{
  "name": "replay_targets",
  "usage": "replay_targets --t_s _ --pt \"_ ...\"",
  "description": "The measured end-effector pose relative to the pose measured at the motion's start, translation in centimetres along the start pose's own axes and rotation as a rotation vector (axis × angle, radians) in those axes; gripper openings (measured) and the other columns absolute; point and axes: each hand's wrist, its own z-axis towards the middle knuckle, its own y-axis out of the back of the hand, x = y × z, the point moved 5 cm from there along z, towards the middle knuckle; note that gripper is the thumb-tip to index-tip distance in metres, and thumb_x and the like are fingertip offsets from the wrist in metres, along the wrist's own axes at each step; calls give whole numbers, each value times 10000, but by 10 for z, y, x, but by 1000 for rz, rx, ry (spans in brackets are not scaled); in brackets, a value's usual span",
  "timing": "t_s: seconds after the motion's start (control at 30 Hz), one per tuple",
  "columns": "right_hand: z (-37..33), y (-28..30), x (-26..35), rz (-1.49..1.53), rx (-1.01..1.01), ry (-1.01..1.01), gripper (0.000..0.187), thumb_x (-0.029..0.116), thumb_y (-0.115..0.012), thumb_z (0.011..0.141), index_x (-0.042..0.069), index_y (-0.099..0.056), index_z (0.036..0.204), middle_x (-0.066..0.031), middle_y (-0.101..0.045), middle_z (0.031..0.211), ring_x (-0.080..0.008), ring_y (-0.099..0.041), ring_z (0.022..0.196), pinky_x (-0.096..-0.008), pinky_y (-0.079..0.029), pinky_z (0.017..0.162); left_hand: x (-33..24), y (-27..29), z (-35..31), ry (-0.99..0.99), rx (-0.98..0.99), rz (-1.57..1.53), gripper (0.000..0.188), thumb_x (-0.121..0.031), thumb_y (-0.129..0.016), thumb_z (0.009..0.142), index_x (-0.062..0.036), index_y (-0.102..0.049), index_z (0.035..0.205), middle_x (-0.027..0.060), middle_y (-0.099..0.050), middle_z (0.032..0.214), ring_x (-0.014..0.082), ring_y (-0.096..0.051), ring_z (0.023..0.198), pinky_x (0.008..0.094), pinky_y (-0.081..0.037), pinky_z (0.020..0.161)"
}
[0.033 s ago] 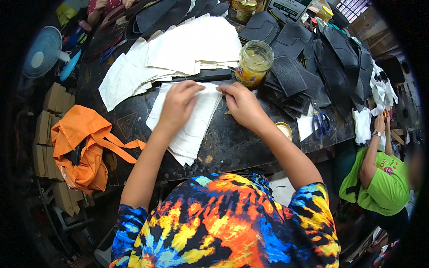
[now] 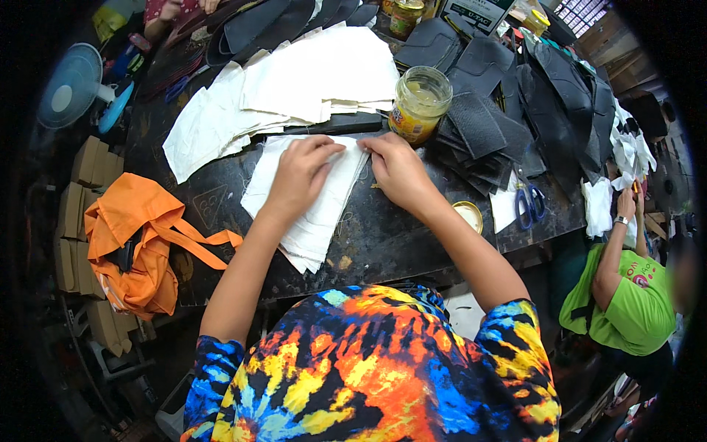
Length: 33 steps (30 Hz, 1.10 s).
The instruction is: The person repeatedly assembles small sandwiches by placing a white bread slice on the table, spreading a yellow paste from a jar onto the bread, and topping it with a dark rectangular slice. The assembled sandwiches are stacked on the table. Another person is visible in the background working separately.
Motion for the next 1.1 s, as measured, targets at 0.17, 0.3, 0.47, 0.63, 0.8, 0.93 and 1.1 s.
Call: replay_targets --t_s 0.17,0.3,0.47,0.63,0.8,0.93,1.1 --pt "-8 -15 -15 -77 -93 149 297 -33 -634 906 79 -809 1117 -156 -683 1051 -348 -661 1016 -425 -529 925 0 -13 -3 3 -2 45 305 -75 -697 938 -143 -786 1222 46 -697 1225 279 -620 1152 443 -466 991" --pt "-18 -12 -7 -77 -146 216 328 -38 -672 840 145 -839 1054 -110 -670 1047 -332 -633 1026 -437 -512 920 3 -14 -2 -14 4 50 305 -76 -694 936 -152 -787 1216 41 -694 1227 282 -619 1143 446 -467 985" --pt "-45 -24 10 -117 -22 291 356 -29 -699 798 171 -831 1061 -64 -645 1035 -292 -606 1031 -429 -462 915 5 -17 -1 -15 -3 42 296 -85 -682 941 -156 -785 1209 36 -692 1221 290 -616 1139 457 -463 981" --pt "-82 -37 34 -203 51 445 377 46 -736 797 201 -808 1133 -29 -642 1043 -254 -606 1008 -415 -439 849 9 -18 -2 -29 -17 39 290 -102 -680 945 -169 -785 1207 32 -690 1228 290 -608 1146 459 -465 983" --pt "-112 -48 68 -260 149 635 304 156 -707 856 195 -783 1148 -19 -636 1057 -220 -594 993 -409 -418 852 11 -19 -3 -17 -12 46 300 -106 -680 953 -181 -782 1224 27 -688 1242 289 -604 1154 456 -467 1012" --pt "-105 -43 71 -108 249 654 323 118 -749 805 182 -774 1120 -30 -629 1087 -239 -593 1024 -423 -427 862 12 -19 -3 -11 5 71 307 -101 -681 951 -177 -780 1231 30 -685 1248 284 -603 1160 451 -468 1015" --pt "-87 -38 55 -266 92 413 458 79 -689 836 135 -725 1290 -65 -617 1060 -268 -589 1016 -436 -428 861 13 -20 -3 -9 9 59 318 -98 -685 948 -177 -777 1242 26 -683 1254 279 -604 1164 445 -469 1019"
